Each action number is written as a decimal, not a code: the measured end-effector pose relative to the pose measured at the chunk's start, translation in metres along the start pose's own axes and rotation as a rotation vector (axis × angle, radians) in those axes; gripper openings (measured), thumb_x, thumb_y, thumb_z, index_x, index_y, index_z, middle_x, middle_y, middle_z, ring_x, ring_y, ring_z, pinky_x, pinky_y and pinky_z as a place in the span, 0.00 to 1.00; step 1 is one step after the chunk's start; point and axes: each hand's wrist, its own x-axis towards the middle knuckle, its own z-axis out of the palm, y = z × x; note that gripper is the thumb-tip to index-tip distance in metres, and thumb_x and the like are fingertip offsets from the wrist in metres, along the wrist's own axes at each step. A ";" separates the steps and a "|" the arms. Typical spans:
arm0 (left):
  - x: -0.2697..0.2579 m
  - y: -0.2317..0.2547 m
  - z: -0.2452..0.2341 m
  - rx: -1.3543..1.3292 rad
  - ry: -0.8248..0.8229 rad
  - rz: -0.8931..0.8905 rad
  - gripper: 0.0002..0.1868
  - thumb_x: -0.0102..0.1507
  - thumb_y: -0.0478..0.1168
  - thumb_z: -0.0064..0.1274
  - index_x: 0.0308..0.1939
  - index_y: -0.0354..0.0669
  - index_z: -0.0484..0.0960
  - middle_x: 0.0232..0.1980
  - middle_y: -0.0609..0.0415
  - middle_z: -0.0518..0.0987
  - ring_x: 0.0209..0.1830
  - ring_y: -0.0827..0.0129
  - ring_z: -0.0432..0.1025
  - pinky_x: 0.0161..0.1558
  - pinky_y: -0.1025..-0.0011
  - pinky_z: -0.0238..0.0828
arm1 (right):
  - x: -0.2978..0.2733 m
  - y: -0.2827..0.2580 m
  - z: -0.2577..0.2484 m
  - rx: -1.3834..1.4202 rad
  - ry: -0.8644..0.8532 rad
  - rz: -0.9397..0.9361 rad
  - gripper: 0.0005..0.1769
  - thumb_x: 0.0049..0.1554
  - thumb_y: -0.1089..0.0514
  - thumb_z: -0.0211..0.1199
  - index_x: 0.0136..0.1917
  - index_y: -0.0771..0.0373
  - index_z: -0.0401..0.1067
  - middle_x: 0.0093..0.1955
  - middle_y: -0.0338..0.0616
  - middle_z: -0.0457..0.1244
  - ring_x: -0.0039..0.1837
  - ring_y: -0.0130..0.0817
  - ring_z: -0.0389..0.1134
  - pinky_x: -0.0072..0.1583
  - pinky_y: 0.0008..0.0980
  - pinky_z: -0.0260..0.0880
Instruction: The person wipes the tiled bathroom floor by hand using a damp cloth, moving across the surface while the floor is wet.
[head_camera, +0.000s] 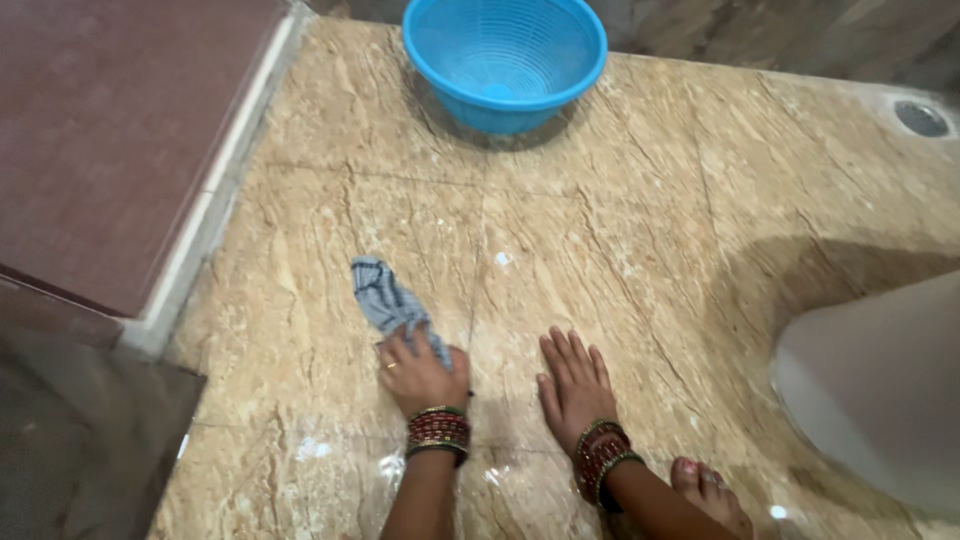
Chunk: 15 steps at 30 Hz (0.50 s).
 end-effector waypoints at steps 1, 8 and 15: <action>-0.010 0.012 0.003 -0.008 -0.021 0.077 0.30 0.56 0.52 0.51 0.59 0.42 0.76 0.66 0.40 0.69 0.68 0.45 0.60 0.65 0.44 0.53 | -0.001 0.000 -0.001 -0.007 0.000 -0.003 0.32 0.64 0.45 0.42 0.78 0.58 0.54 0.83 0.43 0.46 0.84 0.39 0.40 0.79 0.46 0.32; -0.022 0.027 0.012 -0.185 -0.224 0.308 0.29 0.59 0.52 0.50 0.62 0.45 0.74 0.67 0.44 0.70 0.71 0.48 0.60 0.70 0.47 0.54 | 0.000 -0.003 -0.003 0.001 0.040 -0.019 0.32 0.65 0.45 0.42 0.78 0.58 0.54 0.83 0.43 0.46 0.84 0.41 0.41 0.79 0.47 0.34; 0.050 -0.058 0.016 0.127 0.017 -0.049 0.31 0.58 0.55 0.54 0.63 0.47 0.75 0.69 0.38 0.68 0.69 0.43 0.60 0.66 0.43 0.54 | 0.000 -0.004 -0.004 0.018 0.009 0.003 0.32 0.65 0.45 0.43 0.78 0.57 0.54 0.83 0.43 0.46 0.84 0.41 0.41 0.79 0.47 0.33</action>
